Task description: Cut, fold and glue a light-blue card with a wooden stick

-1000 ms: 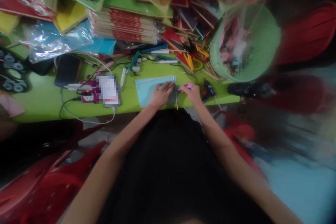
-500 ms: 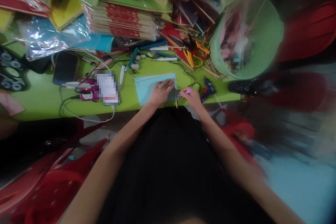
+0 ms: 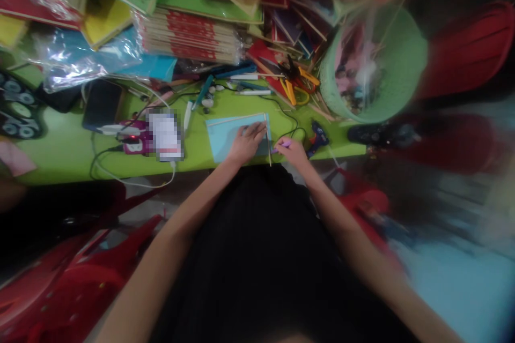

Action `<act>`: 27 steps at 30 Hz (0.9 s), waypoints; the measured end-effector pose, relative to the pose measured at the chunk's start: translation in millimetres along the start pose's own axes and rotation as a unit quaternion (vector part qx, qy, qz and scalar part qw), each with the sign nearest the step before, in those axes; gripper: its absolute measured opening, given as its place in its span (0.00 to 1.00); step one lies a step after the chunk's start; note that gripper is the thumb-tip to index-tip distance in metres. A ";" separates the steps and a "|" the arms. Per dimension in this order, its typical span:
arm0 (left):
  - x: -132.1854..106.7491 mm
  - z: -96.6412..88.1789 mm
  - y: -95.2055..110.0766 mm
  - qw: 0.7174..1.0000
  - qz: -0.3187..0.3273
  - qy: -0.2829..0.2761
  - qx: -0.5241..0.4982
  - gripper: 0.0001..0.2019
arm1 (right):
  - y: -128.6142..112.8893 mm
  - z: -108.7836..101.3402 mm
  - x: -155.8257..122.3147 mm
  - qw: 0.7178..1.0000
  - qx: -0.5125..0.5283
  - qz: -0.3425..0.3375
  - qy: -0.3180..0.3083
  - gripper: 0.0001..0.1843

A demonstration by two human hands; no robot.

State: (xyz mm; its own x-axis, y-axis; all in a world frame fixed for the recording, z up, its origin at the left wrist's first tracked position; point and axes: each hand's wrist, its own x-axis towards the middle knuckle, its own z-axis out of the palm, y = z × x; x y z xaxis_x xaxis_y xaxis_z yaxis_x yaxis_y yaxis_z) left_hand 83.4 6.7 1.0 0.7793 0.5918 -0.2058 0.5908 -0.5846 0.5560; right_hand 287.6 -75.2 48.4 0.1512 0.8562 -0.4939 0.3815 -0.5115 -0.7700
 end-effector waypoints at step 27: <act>-15.7 -31.7 19.8 0.944 -0.098 0.165 -0.267 0.04 | -96.0 -6.9 10.6 0.982 0.157 -0.102 0.008 0.12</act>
State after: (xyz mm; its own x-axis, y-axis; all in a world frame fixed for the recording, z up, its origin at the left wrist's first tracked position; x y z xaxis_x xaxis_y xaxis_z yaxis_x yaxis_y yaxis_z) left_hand 76.2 3.4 40.7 0.5063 0.8520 -0.1330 0.4576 -0.1348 0.8789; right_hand 258.9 -16.5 119.8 0.1169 0.9430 -0.3116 0.1051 -0.3238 -0.9403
